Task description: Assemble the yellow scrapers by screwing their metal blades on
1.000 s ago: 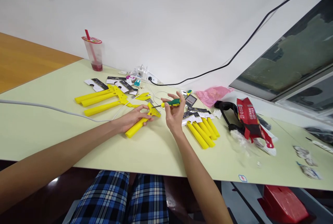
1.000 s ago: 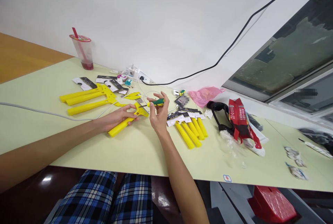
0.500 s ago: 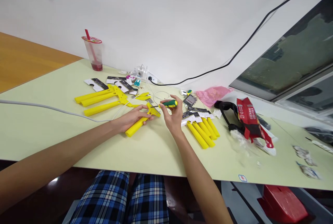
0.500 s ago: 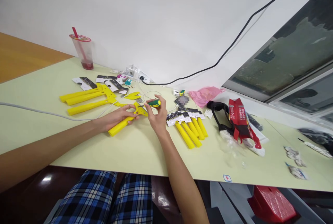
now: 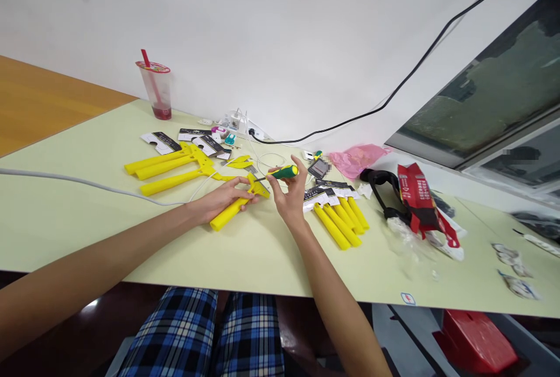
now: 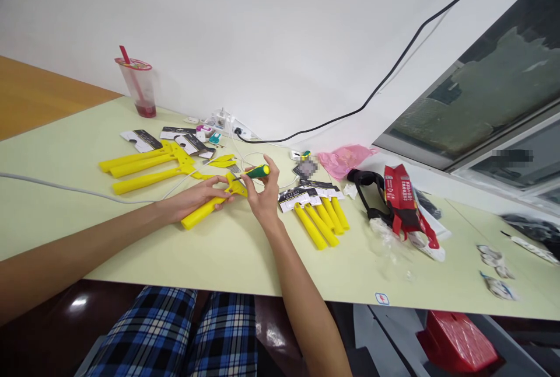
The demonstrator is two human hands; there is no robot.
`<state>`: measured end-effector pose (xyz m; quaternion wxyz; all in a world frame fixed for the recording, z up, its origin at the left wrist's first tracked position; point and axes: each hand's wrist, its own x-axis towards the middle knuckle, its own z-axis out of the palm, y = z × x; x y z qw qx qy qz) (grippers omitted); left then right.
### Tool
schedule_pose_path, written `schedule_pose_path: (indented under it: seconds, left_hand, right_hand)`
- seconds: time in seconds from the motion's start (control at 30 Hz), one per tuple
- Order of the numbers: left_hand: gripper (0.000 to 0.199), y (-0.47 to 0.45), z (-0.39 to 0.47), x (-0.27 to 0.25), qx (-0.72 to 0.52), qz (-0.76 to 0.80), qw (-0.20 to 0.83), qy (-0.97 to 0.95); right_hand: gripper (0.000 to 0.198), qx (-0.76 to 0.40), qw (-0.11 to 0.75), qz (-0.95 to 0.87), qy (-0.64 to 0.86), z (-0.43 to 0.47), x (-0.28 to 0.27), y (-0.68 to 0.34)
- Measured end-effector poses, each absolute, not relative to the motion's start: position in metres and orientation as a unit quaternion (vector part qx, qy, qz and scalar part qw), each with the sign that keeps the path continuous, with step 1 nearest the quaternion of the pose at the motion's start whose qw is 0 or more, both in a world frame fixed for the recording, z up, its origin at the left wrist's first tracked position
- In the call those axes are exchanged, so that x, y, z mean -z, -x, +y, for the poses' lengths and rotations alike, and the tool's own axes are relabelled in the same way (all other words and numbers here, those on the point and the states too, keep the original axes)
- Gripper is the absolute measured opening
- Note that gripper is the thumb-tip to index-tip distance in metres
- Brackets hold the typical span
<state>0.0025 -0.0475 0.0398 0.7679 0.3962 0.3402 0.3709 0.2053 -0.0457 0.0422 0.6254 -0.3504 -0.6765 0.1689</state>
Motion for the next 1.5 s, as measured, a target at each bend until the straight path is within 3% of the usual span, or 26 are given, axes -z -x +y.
schedule_pose_path:
  seconds: [0.1,0.37,0.77,1.03,1.33,1.5]
  left_hand:
    - [0.059,-0.003,-0.050,-0.043,-0.359,0.342,0.768,-0.405]
    - [0.061,-0.004,-0.049,-0.044,-0.373,0.350,0.768,-0.386]
    - [0.060,-0.003,-0.046,-0.037,-0.355,0.342,0.770,-0.404]
    - [0.061,-0.003,-0.042,-0.036,-0.347,0.345,0.775,-0.401]
    - [0.062,-0.003,-0.041,-0.036,-0.388,0.340,0.766,-0.384]
    - [0.059,-0.006,-0.042,-0.040,-0.420,0.339,0.756,-0.371]
  right_hand:
    - [0.073,-0.157,0.639,-0.652,0.377,-0.044,-0.043,-0.208]
    - [0.068,-0.178,0.611,-0.706,0.310,-0.047,-0.045,-0.205]
    - [0.075,-0.198,0.639,-0.646,0.368,-0.046,-0.047,-0.206]
    - [0.070,-0.186,0.641,-0.634,0.390,-0.045,-0.049,-0.207]
    - [0.056,-0.101,0.652,-0.672,0.336,-0.048,-0.039,-0.202]
    - [0.059,-0.056,0.656,-0.679,0.325,-0.049,-0.037,-0.201]
